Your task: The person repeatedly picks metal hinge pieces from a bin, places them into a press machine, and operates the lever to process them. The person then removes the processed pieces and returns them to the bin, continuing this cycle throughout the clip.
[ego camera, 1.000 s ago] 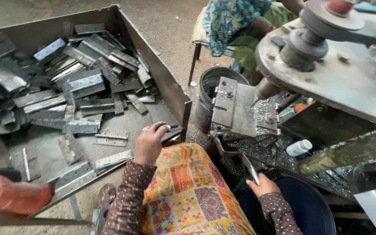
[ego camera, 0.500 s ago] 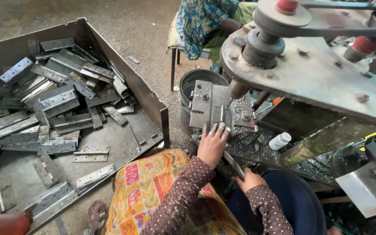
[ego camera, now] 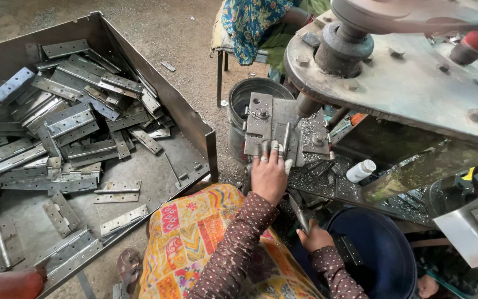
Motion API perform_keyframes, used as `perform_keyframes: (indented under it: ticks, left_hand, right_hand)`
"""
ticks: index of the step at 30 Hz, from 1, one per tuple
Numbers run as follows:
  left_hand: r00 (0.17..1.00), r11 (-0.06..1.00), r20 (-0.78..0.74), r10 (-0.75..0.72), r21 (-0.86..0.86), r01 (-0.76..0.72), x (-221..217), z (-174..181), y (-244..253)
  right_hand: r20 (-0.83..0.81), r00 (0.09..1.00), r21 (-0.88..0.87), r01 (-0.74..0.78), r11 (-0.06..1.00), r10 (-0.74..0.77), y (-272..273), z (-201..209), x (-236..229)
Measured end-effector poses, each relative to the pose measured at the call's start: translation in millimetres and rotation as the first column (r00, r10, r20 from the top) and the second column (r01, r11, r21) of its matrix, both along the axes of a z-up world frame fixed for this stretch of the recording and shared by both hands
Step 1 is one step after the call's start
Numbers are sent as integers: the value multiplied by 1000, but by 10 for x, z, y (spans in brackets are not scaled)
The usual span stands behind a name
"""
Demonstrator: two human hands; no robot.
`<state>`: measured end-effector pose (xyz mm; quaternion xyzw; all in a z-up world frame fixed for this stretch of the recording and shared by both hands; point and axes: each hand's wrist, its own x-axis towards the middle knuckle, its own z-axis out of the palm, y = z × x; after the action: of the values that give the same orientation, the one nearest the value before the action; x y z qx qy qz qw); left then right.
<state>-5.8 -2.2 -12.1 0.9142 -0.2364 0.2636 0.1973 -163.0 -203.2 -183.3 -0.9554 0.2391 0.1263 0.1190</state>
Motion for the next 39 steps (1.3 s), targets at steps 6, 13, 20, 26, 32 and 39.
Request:
perform_keyframes:
  ticks: [6,13,20,26,32,39]
  left_hand:
    - [995,994,12,-99,-49,99,-73,-14,78]
    - [973,989,-188,-134,35,143,247,16,-94]
    - [989,990,-130,-72,107,86,488,-32,-194]
    - [997,994,-21,-77,79,78,350,-29,-171]
    - [982,990,-144,-119,56,128,288,-57,-130]
    - [995,995,-28,-100,-34,99,295,-70,-74]
  right_hand:
    - [10,1000,27,-22,999,21,-78,-136,0]
    - [-130,986,-39,-113,993,107,-218,600,352]
    - [-50,999,-10,-23,1000,23,40,479,126]
    - [-133,990,24,-51,998,54,-31,856,301]
    - [-65,996,14,-64,998,64,-111,514,234]
    - [9,999,8,-39,999,39,-26,-323,-88]
